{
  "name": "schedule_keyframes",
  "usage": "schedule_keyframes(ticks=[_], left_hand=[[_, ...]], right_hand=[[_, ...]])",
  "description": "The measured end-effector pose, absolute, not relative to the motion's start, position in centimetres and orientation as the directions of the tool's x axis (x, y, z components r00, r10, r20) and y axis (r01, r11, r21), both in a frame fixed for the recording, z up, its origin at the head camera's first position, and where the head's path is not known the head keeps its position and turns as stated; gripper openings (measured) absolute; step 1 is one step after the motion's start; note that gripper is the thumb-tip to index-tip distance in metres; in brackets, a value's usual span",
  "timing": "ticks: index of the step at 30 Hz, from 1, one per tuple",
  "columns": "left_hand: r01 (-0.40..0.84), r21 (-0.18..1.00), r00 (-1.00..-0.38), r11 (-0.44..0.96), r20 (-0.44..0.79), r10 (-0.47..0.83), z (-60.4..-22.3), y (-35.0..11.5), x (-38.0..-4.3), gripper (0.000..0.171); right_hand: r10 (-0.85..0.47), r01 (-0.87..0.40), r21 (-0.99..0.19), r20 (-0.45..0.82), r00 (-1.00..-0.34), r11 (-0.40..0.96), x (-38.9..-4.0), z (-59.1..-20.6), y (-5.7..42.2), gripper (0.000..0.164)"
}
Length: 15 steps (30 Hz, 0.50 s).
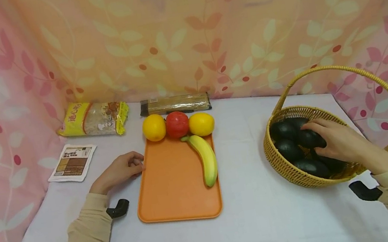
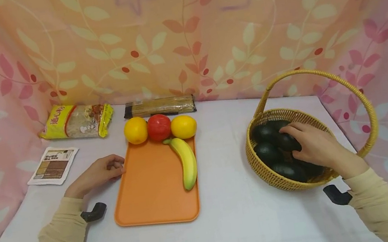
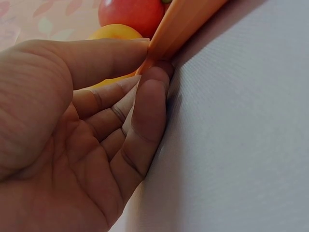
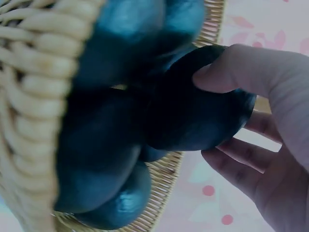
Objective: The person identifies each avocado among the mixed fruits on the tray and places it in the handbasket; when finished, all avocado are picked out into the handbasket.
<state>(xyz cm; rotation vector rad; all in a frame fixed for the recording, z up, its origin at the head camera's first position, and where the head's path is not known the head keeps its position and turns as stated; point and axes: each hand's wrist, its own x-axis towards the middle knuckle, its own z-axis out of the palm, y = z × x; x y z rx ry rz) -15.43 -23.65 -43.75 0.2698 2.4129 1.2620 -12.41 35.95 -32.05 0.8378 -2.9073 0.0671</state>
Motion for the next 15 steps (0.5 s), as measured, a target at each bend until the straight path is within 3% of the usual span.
schedule_keyframes(ticks=[7, 15], left_hand=[[-0.016, 0.823, -0.896, 0.568, -0.264, 0.358, -43.8, -23.8, -15.5, 0.034], [-0.020, 0.817, -0.898, 0.576, -0.268, 0.349, -43.8, -23.8, -15.5, 0.034]], right_hand=[[-0.538, -0.538, 0.003, 0.054, -0.841, 0.843, -12.5, -33.1, 36.2, 0.067], [-0.581, -0.584, 0.005, 0.094, -0.808, 0.812, -12.7, -34.1, 36.8, 0.064]])
